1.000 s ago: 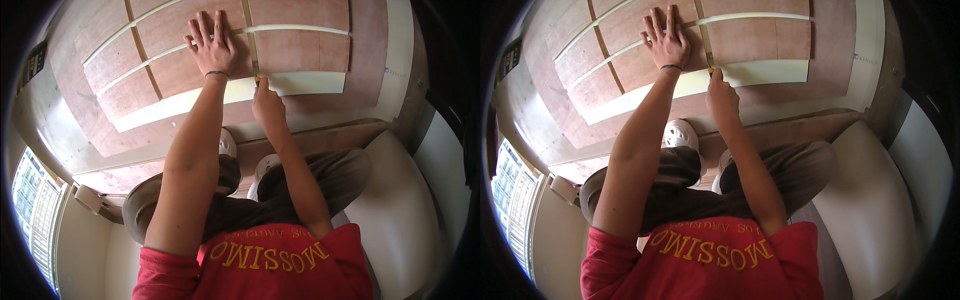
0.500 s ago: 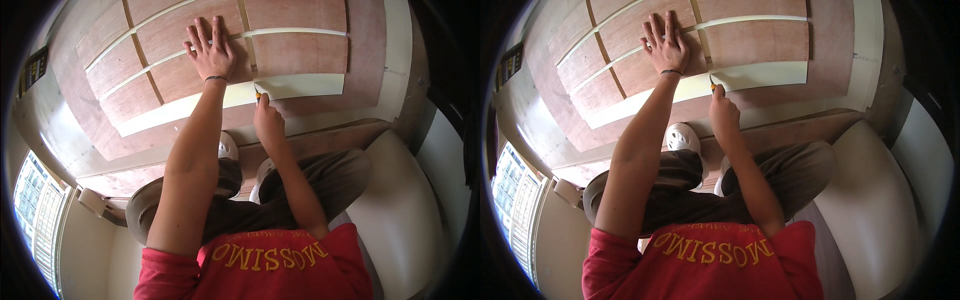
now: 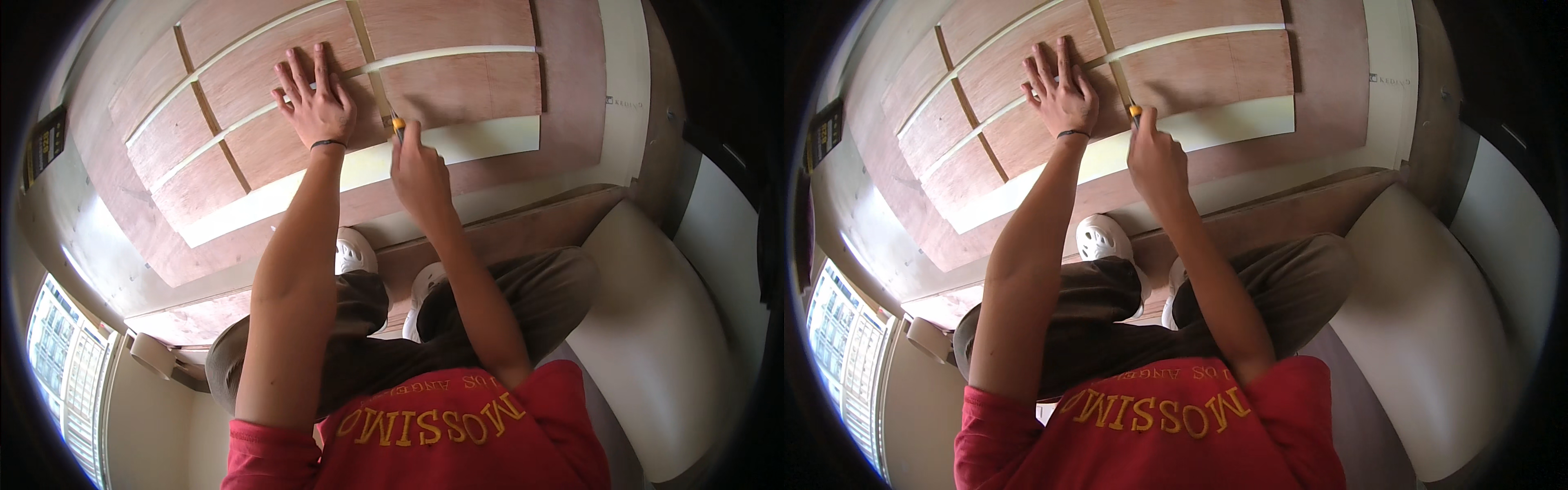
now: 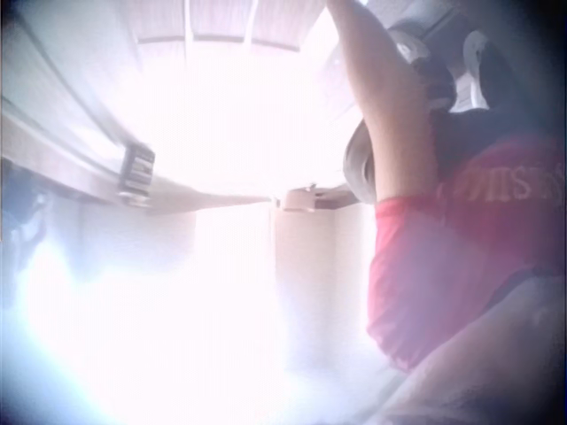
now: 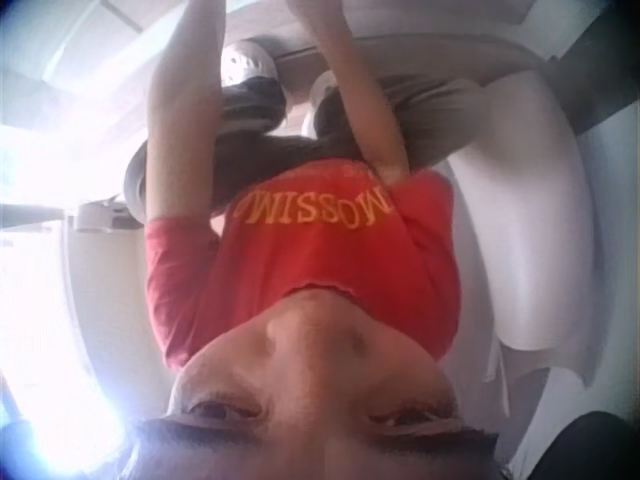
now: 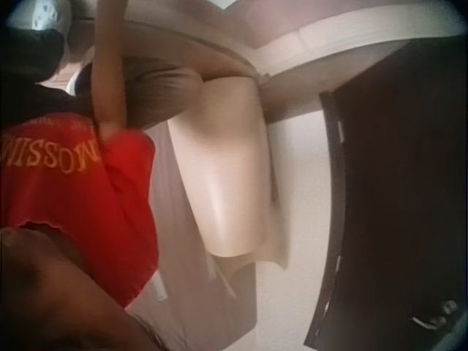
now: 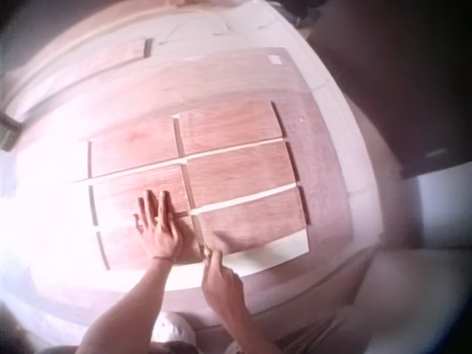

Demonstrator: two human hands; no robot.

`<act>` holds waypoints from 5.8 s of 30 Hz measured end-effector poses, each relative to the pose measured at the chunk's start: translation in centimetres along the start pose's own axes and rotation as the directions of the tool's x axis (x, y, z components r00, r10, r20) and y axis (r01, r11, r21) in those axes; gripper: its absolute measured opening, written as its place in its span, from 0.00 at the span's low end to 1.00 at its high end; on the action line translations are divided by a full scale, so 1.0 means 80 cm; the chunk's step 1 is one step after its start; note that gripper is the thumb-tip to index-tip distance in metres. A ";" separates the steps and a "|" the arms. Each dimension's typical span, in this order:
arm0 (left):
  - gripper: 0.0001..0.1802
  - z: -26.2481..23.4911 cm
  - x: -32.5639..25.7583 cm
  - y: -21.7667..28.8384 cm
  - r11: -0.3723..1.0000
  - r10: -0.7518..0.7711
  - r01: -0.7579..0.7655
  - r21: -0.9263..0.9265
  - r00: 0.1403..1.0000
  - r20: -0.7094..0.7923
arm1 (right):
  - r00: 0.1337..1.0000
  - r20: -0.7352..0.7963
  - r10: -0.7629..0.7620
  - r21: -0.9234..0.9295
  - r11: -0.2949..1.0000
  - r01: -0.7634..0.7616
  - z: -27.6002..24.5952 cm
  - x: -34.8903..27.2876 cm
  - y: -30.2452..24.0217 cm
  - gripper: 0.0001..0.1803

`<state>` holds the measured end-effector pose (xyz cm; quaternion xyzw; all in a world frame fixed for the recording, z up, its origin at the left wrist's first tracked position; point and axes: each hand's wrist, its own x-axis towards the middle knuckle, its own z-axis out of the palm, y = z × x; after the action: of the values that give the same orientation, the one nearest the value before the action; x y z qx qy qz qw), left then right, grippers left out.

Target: The person uses a utility knife to cut along white tape lines on a large wooden panel laid on the floor. The person scores the panel repeatedly along the taped lines to separate sections.

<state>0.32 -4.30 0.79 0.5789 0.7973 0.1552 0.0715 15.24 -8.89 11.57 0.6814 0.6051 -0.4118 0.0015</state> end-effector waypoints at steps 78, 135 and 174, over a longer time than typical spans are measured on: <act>0.33 0.000 0.002 -0.002 0.997 0.004 -0.005 0.082 1.000 0.018 | 0.996 0.008 0.092 -0.021 0.996 -0.091 -0.003 -0.034 0.011 0.11; 0.33 -0.008 0.003 0.006 0.998 -0.026 0.023 0.053 0.998 0.051 | 0.999 -0.027 0.020 -0.039 0.999 -0.021 0.030 0.050 -0.013 0.10; 0.33 0.004 0.000 0.001 0.999 0.016 -0.016 0.040 1.000 0.000 | 0.995 0.042 0.089 0.003 0.996 -0.089 0.020 -0.016 0.035 0.13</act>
<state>0.51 -4.20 0.53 0.5865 0.7957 0.1396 0.0586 16.73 -11.54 9.84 0.6990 0.5729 -0.4269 0.0306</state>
